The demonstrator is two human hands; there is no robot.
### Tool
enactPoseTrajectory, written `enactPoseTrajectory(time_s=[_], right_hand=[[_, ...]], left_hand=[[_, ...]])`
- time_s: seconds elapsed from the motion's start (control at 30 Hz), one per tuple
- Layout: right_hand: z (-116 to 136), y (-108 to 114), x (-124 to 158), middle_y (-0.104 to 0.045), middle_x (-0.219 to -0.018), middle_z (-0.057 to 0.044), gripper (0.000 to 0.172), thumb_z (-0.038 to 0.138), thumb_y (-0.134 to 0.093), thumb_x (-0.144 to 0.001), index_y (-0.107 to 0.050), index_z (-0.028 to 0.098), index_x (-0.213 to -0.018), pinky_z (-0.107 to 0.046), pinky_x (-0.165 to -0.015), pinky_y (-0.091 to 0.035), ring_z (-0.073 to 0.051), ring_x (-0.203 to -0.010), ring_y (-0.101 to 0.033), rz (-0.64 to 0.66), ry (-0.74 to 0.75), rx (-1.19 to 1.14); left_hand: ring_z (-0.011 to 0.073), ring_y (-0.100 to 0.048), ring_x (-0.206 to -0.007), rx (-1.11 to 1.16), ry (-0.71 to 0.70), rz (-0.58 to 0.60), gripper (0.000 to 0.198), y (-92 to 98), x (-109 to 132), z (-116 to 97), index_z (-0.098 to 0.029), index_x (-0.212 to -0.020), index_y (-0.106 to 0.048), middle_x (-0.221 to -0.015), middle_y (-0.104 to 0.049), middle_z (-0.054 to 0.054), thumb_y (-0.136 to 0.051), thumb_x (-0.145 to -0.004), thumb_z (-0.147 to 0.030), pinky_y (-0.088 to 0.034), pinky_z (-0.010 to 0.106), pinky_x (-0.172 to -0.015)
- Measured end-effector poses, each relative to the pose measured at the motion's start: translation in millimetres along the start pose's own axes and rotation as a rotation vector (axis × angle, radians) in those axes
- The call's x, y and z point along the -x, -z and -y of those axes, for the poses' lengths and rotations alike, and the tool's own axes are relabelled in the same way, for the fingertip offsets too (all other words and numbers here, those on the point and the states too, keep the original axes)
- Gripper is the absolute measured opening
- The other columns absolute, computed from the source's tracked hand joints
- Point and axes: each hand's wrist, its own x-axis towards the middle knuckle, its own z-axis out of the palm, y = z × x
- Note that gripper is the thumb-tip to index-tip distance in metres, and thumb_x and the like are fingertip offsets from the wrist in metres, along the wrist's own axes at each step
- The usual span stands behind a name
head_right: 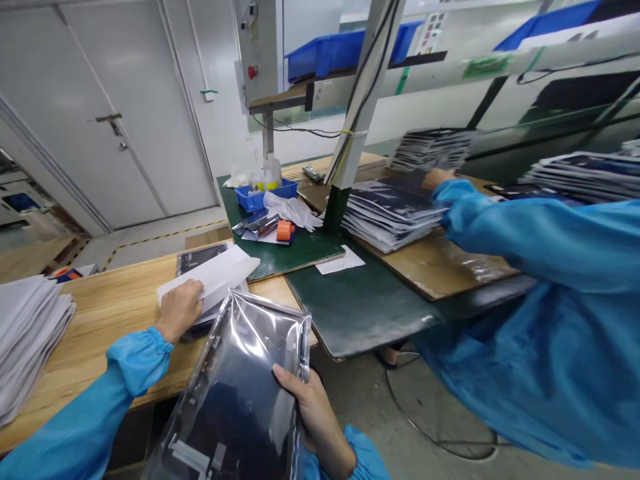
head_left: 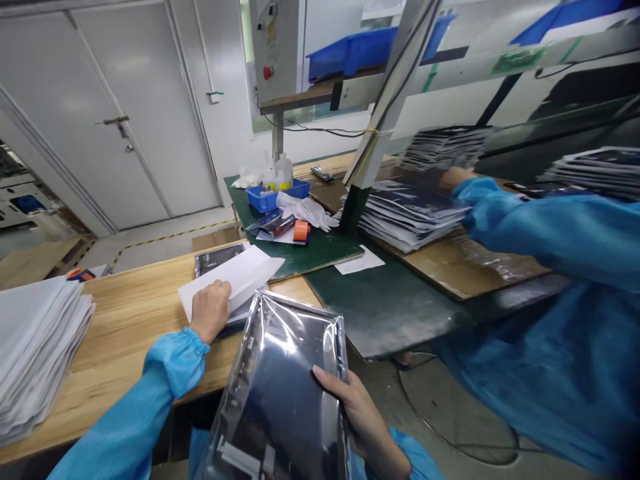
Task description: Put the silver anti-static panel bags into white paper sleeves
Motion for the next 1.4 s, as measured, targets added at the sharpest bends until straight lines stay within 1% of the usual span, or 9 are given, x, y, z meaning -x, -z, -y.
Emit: enactPoseTrajectory(time_s=[0.17,0.27,0.4,0.5,0.63,0.77,0.93,1.2,1.4], right_hand=[[-4,3,0,-0.072,-0.068,-0.007,0.045,0.04,-0.087,-0.048,-0.071,0.012,-0.08,-0.033,-0.061,-0.054,-0.025,-0.061,-0.068,-0.076,0.053,-0.003],[-3,14,11,-0.072,-0.066,-0.007,0.042,0.039,-0.087,-0.048,-0.071,0.013,-0.077,-0.034,-0.058,-0.054,-0.027,-0.06,-0.068,-0.123,0.051,0.023],[0,26,35,-0.072,-0.068,-0.008,0.041,0.039,-0.086,-0.05,-0.071,0.013,-0.08,-0.035,-0.058,-0.055,-0.028,-0.06,-0.069,-0.202,0.028,0.056],[0,21,43,-0.072,-0.067,-0.008,0.043,0.038,-0.086,-0.049,-0.071,0.013,-0.081,-0.034,-0.056,-0.054,-0.026,-0.058,-0.068,-0.202,0.008,0.075],[-4,8,32,-0.07,-0.063,-0.005,0.04,0.038,-0.086,-0.049,-0.07,0.013,-0.076,-0.03,-0.053,-0.051,-0.021,-0.054,-0.064,-0.151,-0.005,0.098],[-6,6,19,-0.067,-0.058,-0.003,0.041,0.038,-0.087,-0.046,-0.068,0.013,-0.071,-0.029,-0.052,-0.05,-0.018,-0.051,-0.06,-0.176,0.015,0.093],[0,9,14,-0.069,-0.062,-0.004,0.04,0.038,-0.086,-0.046,-0.067,0.013,-0.071,-0.028,-0.053,-0.048,-0.019,-0.054,-0.061,-0.212,0.032,0.109],[5,-18,-19,-0.067,-0.06,-0.002,0.035,0.031,-0.084,-0.046,-0.066,0.013,-0.07,-0.026,-0.052,-0.046,-0.016,-0.052,-0.058,-0.12,0.064,0.066],[0,-9,8,-0.066,-0.057,-0.002,0.038,0.038,-0.086,-0.047,-0.066,0.013,-0.068,-0.026,-0.048,-0.047,-0.016,-0.049,-0.058,-0.106,-0.035,0.171]], left_hand=[[0.0248,-0.06,-0.093,0.137,-0.053,-0.042,0.019,-3.2,5,-10,-0.018,-0.094,-0.062,-0.097,-0.066,0.009,-0.05,-0.086,-0.031,-0.044,0.033,-0.074],[0.0231,-0.062,-0.086,0.35,-0.115,0.087,0.029,-12.3,5,-4,-0.019,-0.087,-0.067,-0.09,-0.069,0.008,-0.046,-0.088,-0.039,-0.043,0.032,-0.071],[0.0214,-0.063,-0.082,0.425,-0.162,0.187,0.025,-23.9,7,1,-0.019,-0.082,-0.071,-0.086,-0.071,0.007,-0.047,-0.083,-0.027,-0.042,0.031,-0.069],[0.023,-0.063,-0.083,0.385,-0.115,0.138,0.025,-26.1,9,-1,-0.02,-0.08,-0.072,-0.087,-0.071,0.008,-0.052,-0.082,-0.035,-0.042,0.031,-0.068],[0.0229,-0.062,-0.081,0.416,-0.117,0.076,0.039,-22.6,9,-7,-0.02,-0.08,-0.072,-0.087,-0.07,0.008,-0.045,-0.087,-0.047,-0.043,0.032,-0.07],[0.0234,-0.061,-0.089,0.36,-0.127,0.016,0.031,-21.2,15,-16,-0.018,-0.088,-0.07,-0.094,-0.068,0.008,-0.042,-0.089,-0.032,-0.043,0.033,-0.076],[0.0278,-0.057,-0.097,0.159,-0.132,-0.041,0.028,-27.1,34,-24,-0.019,-0.102,-0.065,-0.104,-0.065,0.011,-0.052,-0.078,-0.015,-0.041,0.038,-0.075],[0.0253,-0.058,-0.082,0.125,-0.036,-0.308,0.013,-55.4,85,20,-0.02,-0.087,-0.065,-0.087,-0.067,0.007,-0.054,-0.08,-0.02,-0.039,0.035,-0.066],[0.019,-0.061,-0.074,0.31,0.132,-0.555,0.006,-61.5,91,20,-0.019,-0.077,-0.06,-0.075,-0.065,0.003,-0.054,-0.079,-0.018,-0.044,0.03,-0.068]])
